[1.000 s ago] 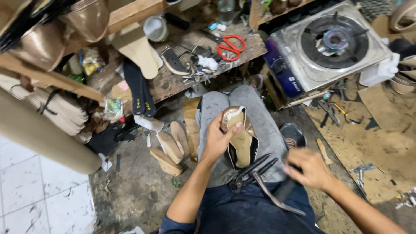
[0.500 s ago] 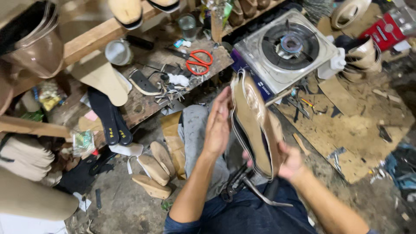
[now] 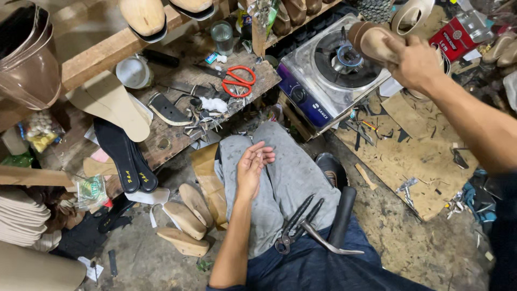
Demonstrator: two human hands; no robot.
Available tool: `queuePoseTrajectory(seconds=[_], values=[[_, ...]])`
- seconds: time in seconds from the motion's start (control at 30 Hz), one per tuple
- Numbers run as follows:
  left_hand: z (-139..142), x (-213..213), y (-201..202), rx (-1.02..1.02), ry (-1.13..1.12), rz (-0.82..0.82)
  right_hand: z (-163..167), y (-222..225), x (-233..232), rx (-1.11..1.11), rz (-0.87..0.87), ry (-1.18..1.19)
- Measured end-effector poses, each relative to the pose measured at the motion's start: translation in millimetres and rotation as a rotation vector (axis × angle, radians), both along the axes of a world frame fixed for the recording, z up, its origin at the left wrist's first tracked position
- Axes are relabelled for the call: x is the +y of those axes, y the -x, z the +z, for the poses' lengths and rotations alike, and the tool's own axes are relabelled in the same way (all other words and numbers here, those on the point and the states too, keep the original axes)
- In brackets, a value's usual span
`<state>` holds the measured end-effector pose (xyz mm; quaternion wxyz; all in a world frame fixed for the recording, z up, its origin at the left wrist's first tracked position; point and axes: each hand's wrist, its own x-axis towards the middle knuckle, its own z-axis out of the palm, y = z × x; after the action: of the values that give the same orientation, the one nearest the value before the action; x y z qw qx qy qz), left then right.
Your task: The person repeatedly uses a curved metal tool to press and shape the edges of a metallic shoe upper. They rotate the upper in their hands to work different sections and occasionally place it aside before picking it up again.
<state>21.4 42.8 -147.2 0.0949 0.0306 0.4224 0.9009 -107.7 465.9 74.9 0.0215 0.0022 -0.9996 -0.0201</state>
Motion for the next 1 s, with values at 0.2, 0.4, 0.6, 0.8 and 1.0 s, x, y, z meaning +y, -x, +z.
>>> queuePoseTrajectory(seconds=[0.2,0.4,0.6,0.8,1.0], values=[[5,-2,2,-0.011,-0.023,-0.006,-9,19,7,0.103,0.317,-0.962],[0,-1,4,-0.020,-0.006,-0.004,-11,24,5,0.161,0.346,-0.705],[-6,0,2,-0.012,0.002,-0.009,-1,31,10,-0.128,-0.278,0.325],[35,6,8,-0.054,0.092,0.021,-16,-36,-21,-0.396,-0.622,1.797],[119,20,12,-0.054,-0.366,0.060,-84,-164,-137,-1.139,-0.076,2.717]])
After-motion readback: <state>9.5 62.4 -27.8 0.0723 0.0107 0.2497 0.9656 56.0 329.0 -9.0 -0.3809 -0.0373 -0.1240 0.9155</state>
